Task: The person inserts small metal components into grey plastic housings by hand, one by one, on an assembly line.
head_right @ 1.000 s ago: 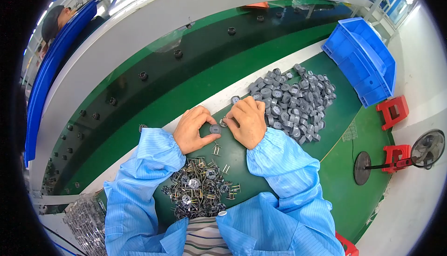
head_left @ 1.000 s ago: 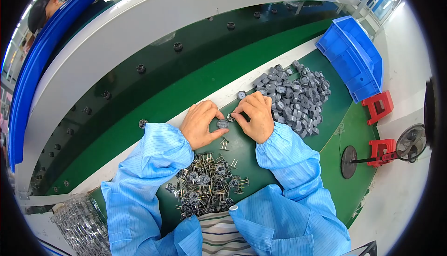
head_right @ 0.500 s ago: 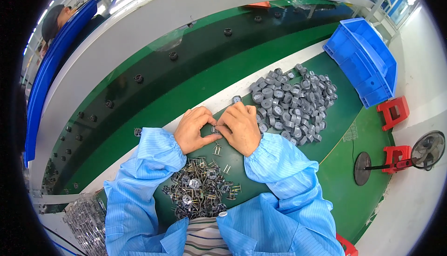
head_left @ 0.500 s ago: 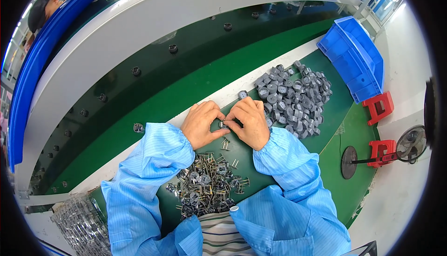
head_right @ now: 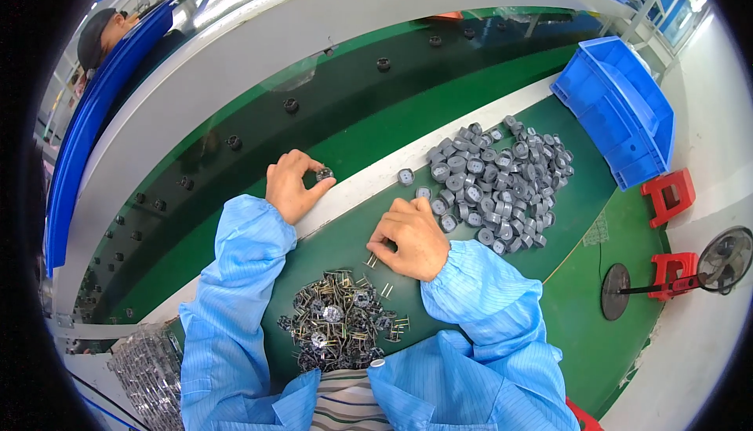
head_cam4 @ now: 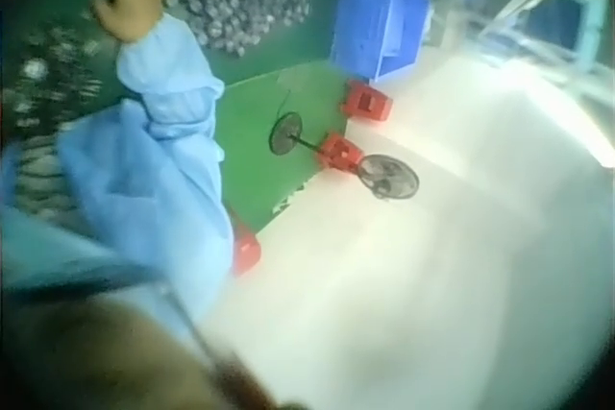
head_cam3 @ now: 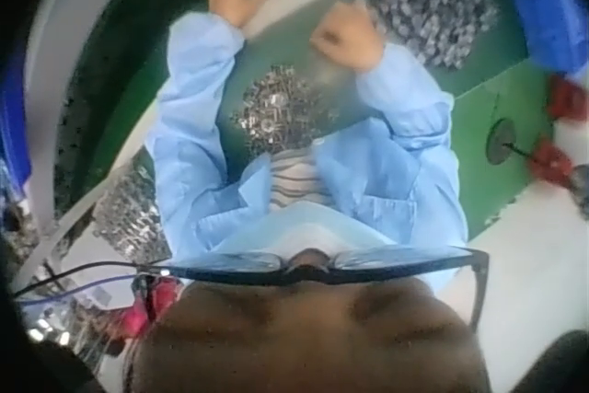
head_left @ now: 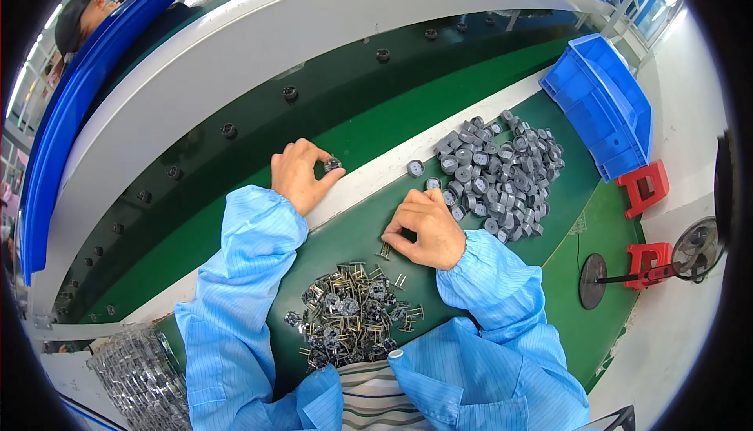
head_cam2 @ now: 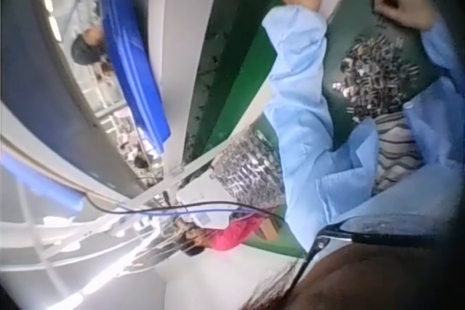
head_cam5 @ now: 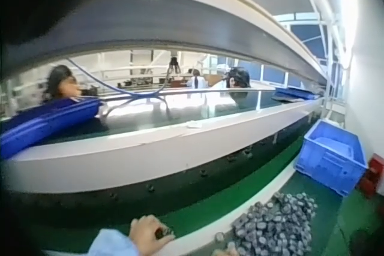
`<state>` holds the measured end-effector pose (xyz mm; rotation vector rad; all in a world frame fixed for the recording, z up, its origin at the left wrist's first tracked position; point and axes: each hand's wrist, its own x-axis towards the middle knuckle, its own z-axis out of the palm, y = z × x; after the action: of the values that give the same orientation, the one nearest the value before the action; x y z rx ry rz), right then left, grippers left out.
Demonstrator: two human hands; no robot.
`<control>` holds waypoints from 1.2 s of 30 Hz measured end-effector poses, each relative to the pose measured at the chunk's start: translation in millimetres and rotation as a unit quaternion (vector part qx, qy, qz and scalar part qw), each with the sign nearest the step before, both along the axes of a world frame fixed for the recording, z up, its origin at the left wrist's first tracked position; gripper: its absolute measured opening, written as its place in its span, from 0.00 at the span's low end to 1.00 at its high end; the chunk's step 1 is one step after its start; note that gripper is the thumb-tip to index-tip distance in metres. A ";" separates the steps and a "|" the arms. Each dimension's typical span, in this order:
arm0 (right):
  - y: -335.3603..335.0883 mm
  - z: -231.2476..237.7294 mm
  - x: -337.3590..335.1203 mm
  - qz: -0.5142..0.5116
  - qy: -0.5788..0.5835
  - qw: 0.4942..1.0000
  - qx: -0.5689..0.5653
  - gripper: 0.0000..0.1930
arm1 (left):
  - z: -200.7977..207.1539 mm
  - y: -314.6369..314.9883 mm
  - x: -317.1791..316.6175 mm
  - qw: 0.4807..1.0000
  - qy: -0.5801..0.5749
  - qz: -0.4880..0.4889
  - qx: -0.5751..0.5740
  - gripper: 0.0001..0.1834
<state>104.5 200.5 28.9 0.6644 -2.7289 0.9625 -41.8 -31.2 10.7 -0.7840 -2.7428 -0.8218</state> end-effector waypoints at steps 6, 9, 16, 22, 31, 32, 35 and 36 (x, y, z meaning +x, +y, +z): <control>8.4 4.8 -1.5 -0.089 0.045 0.989 0.113 0.08 | -2.2 4.8 12.0 0.993 0.119 0.008 -0.011 0.27; 10.8 9.4 -2.5 -0.050 0.083 0.992 0.077 0.09 | 9.0 18.6 39.1 0.993 0.092 -0.066 0.021 0.28; 12.3 3.1 -18.2 -0.058 0.116 0.992 0.010 0.09 | -4.9 28.5 63.2 0.977 -0.020 -0.205 0.057 0.30; 12.7 -25.5 -28.8 -0.170 0.198 0.965 0.016 0.09 | -5.0 31.7 63.5 0.978 -0.017 -0.193 0.075 0.33; -10.4 -12.3 -4.6 -0.110 -0.037 0.977 -0.181 0.05 | -6.4 29.1 59.3 0.974 -0.093 -0.194 0.071 0.24; -10.7 -13.6 -5.2 -0.104 -0.072 0.966 -0.225 0.05 | -8.2 28.5 58.8 0.974 -0.093 -0.193 0.071 0.24; -3.9 -14.8 -6.4 -0.116 -0.134 0.947 -0.267 0.05 | -15.0 27.4 56.8 0.967 -0.079 -0.226 0.093 0.26; -2.5 -13.6 -8.0 -0.116 -0.134 0.947 -0.267 0.05 | -15.5 27.7 55.6 0.959 -0.101 -0.243 0.104 0.26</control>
<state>96.5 198.0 15.3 0.1172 -2.4839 1.7320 13.9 -3.5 -4.7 -1.4242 -2.5932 -1.3241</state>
